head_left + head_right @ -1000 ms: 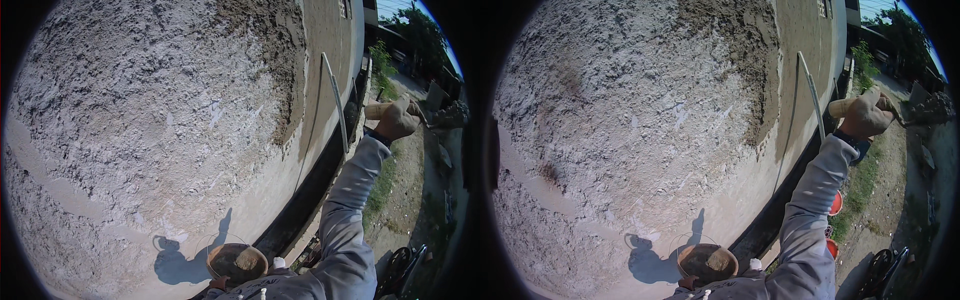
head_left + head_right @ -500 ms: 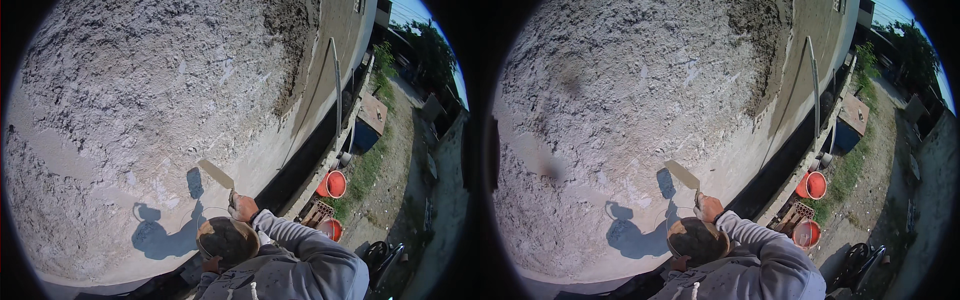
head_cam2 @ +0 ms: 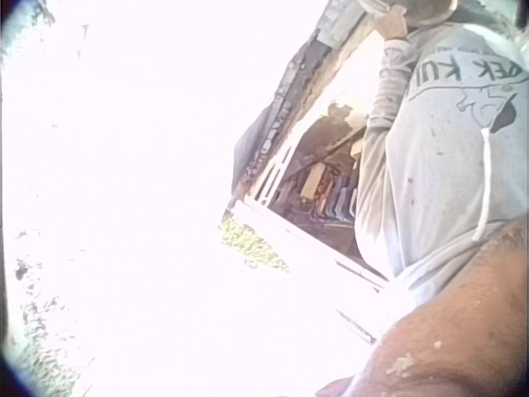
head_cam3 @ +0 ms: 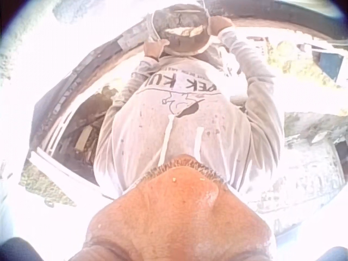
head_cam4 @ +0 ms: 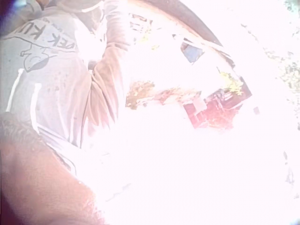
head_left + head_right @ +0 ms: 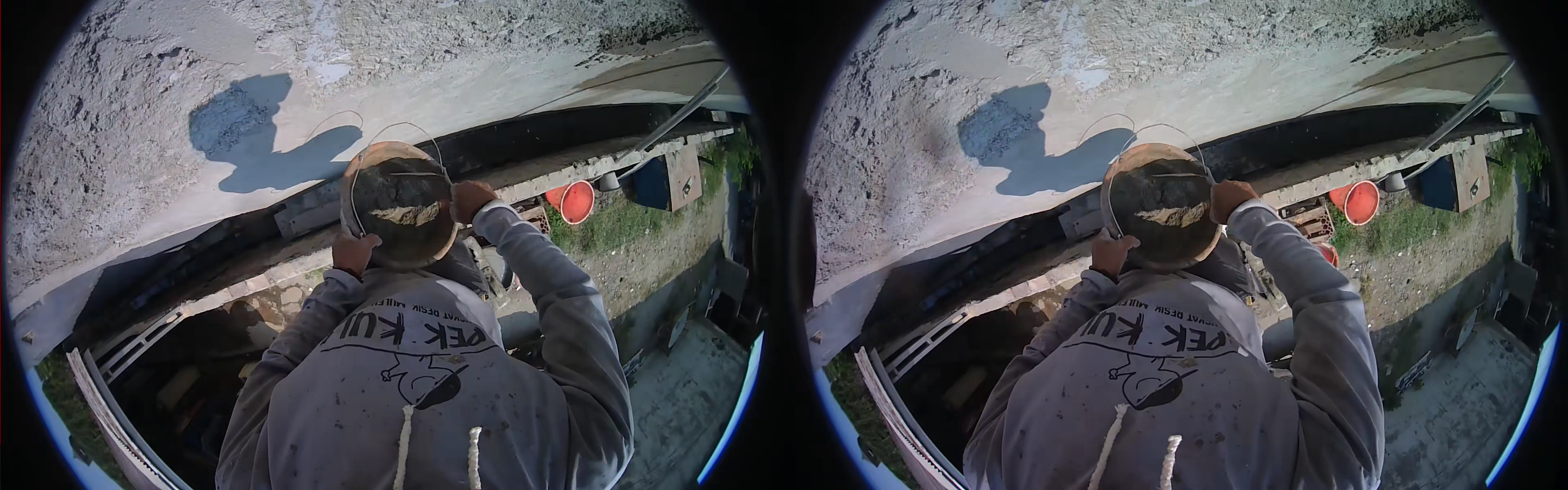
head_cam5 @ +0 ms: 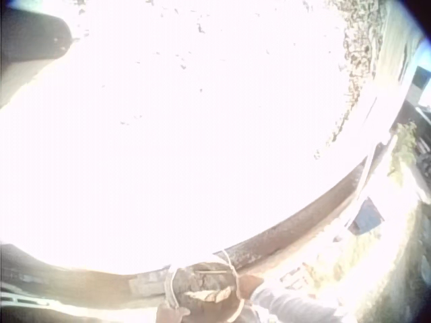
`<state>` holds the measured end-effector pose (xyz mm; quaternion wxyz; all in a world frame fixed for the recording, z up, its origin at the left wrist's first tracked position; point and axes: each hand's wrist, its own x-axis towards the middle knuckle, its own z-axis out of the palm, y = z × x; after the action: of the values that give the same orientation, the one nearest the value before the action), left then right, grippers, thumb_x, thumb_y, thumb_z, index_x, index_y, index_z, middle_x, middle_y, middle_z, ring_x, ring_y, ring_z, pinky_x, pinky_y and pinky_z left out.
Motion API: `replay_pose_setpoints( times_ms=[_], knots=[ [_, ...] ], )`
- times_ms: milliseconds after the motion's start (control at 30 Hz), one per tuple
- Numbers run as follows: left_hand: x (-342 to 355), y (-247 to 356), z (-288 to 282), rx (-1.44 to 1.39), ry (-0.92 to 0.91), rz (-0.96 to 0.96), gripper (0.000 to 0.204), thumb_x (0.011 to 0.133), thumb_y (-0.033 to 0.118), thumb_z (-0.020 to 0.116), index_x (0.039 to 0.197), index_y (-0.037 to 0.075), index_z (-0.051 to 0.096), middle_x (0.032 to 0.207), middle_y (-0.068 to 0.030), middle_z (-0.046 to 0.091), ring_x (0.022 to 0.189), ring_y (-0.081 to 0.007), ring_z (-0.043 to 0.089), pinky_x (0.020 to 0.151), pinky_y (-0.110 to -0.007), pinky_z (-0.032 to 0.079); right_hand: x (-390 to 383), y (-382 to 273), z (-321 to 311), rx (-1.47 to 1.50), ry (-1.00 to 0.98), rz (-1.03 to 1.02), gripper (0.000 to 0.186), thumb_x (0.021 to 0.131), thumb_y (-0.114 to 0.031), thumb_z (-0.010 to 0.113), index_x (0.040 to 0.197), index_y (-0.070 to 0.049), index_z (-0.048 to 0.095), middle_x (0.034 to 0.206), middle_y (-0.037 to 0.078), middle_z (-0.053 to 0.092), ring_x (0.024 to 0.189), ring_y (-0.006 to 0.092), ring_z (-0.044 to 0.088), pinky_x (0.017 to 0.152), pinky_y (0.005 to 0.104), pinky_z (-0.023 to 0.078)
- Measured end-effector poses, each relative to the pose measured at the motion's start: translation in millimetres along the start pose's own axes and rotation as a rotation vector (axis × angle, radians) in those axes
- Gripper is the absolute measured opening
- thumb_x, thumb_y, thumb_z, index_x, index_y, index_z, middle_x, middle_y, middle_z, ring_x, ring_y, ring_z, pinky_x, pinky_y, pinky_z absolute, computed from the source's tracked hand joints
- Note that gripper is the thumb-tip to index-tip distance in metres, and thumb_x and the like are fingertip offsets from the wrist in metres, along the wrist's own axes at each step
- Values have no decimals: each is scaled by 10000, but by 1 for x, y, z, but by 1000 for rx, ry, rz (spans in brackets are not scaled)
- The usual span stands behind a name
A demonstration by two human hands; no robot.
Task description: The person scoops mortar from a bucket with a trowel and applies it to a wall, then spreads and smooths the mortar across the wall surface using the trowel.
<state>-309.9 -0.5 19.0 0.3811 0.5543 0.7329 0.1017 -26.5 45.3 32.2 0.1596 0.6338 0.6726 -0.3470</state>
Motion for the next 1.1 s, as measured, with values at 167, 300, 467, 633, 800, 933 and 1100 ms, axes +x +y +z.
replay_pose_setpoints(
  times_ms=[167,300,467,633,800,933,1100],
  knots=[
    [-7,-29,9,154,15,144,477,575,328,718,831,-48,574,786,-233,592,744,-395,579,674,-430,461,4,-22,10,-53,-342,-57,272,714,-178,559,899,4,643,943,227,625,898,333,623,780,417,488],
    [-9,-31,18,56,-28,-11,489,573,343,700,864,-36,596,789,-225,615,784,-375,597,710,-412,470,0,-30,30,58,-271,-238,223,712,-148,558,848,11,634,794,184,640,701,288,638,656,375,506],
    [-29,17,1,-67,-48,-242,494,579,353,702,830,-55,583,808,-219,625,779,-362,609,709,-405,476,-15,-29,46,397,-463,-238,200,711,-151,565,832,-6,630,741,157,622,658,268,620,620,361,501],
    [-41,21,14,1,-9,-153,474,586,347,732,808,-40,573,767,-209,617,739,-360,598,671,-394,465,-22,-33,64,723,-632,-238,178,709,-154,572,816,-23,626,688,130,604,615,247,602,584,348,496],
    [-37,20,19,-5,-72,-213,447,612,321,739,833,-35,584,771,-171,628,745,-289,615,671,-361,477,-19,-19,71,1049,-784,-234,155,707,-157,580,800,-40,621,635,103,585,572,227,585,548,334,491],
    [-22,14,14,-143,-11,-126,452,618,292,730,874,-56,598,748,-165,647,641,-246,623,593,-352,483,-14,-5,50,1248,-804,-242,142,706,-159,584,790,-50,619,603,87,575,546,215,574,527,326,488],
    [0,25,19,-388,-86,-233,326,618,278,720,574,-24,605,515,-131,569,480,-262,580,504,-353,464,-54,31,-11,1879,-632,-102,167,728,-184,561,796,-34,531,570,25,433,513,140,476,465,282,410]
  ],
)
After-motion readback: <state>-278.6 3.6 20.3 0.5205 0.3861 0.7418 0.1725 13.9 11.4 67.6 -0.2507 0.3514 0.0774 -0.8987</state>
